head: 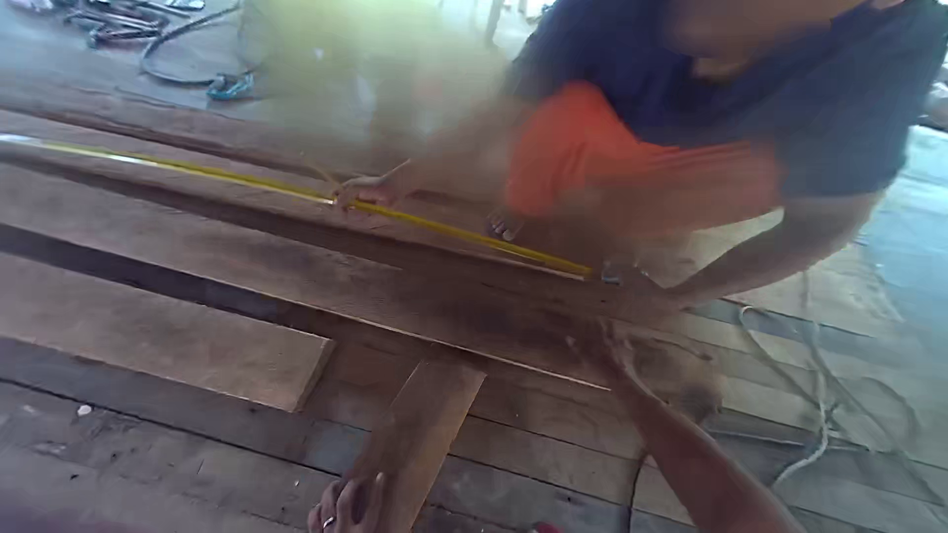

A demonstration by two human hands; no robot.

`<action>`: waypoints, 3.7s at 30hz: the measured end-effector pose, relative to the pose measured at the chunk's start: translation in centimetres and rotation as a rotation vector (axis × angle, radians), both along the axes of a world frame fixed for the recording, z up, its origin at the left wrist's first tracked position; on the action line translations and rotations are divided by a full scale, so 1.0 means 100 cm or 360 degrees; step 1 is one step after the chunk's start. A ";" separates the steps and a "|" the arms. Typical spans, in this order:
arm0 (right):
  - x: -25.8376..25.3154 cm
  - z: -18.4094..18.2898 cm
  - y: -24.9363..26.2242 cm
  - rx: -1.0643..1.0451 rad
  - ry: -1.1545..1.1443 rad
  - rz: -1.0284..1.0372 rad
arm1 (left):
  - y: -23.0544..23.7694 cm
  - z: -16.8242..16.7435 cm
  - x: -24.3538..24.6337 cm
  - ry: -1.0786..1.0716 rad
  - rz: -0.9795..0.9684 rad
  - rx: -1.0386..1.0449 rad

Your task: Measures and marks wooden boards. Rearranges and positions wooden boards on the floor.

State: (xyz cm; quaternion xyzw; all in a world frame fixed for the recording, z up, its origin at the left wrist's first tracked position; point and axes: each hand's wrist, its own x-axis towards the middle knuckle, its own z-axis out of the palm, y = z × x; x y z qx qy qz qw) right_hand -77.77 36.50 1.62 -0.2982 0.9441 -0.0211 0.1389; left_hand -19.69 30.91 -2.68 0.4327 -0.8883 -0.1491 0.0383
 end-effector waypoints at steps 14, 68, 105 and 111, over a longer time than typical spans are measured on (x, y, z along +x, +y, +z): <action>-0.124 -0.012 0.172 -0.0178 -0.0088 -0.1079 | -0.053 0.021 -0.115 0.0136 0.0364 0.0461; 0.029 -0.013 -0.001 0.0157 -0.1052 0.0535 | 0.033 0.000 -0.111 -0.0449 0.0562 0.0294; 0.015 -0.062 -0.050 0.0389 -0.0799 0.0427 | -0.072 -0.022 -0.192 -0.0246 0.1002 0.0206; 0.088 -0.025 -0.028 -0.0006 -0.0180 0.0697 | -0.154 0.047 -0.172 0.0286 0.0437 -0.0151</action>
